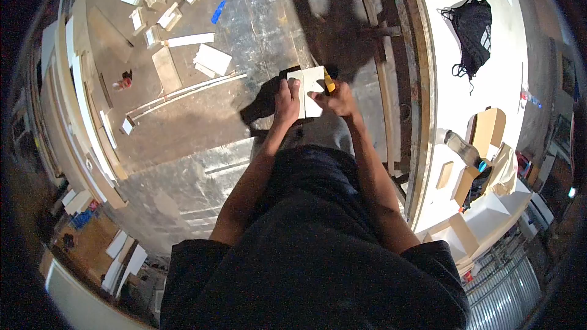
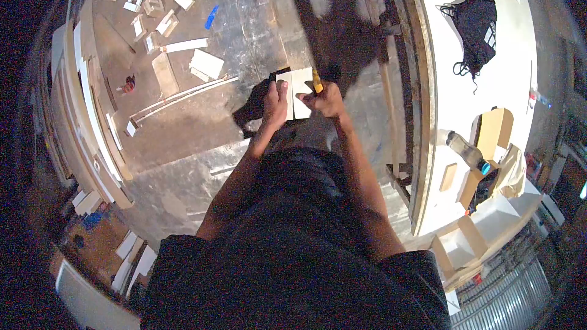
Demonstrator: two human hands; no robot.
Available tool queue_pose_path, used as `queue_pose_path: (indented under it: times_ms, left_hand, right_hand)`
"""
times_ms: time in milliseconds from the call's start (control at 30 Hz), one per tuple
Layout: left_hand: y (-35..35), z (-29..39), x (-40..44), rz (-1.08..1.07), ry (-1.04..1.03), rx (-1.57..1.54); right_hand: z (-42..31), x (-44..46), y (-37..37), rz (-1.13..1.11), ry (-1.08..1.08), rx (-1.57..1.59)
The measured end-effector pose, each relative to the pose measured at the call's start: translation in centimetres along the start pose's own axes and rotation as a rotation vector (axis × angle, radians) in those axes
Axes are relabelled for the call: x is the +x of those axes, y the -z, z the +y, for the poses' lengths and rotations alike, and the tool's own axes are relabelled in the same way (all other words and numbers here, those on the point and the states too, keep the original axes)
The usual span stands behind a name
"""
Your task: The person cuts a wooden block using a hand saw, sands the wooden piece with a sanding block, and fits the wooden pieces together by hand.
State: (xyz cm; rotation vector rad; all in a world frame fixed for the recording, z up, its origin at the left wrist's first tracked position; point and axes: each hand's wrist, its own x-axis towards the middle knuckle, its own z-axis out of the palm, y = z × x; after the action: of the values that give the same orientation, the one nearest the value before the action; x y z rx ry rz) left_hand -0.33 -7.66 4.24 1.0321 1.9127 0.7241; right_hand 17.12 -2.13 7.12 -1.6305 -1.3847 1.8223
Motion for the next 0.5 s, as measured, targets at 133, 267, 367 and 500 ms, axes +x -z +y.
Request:
queue_pose_path:
  times_ms: [133, 267, 367, 500]
  left_hand:
    - [0.3, -0.4, -0.1, 0.027, 0.021, -0.004]
    - [0.5, -2.9, 0.4, -0.018, 0.02, -0.072]
    - [1.4, -2.9, -0.1, -0.093, 0.089, -0.246]
    - [3.2, -3.6, 0.4, -0.249, 0.146, -0.176]
  right_hand:
    - [1.0, 0.4, 0.0, -0.013, 0.029, -0.194]
    - [3.7, 1.7, 0.2, -0.065, 0.104, -0.232]
    - [5.0, 2.3, 0.1, -0.076, 0.213, -0.262]
    - [3.7, 1.8, 0.0, -0.017, 0.137, -0.448]
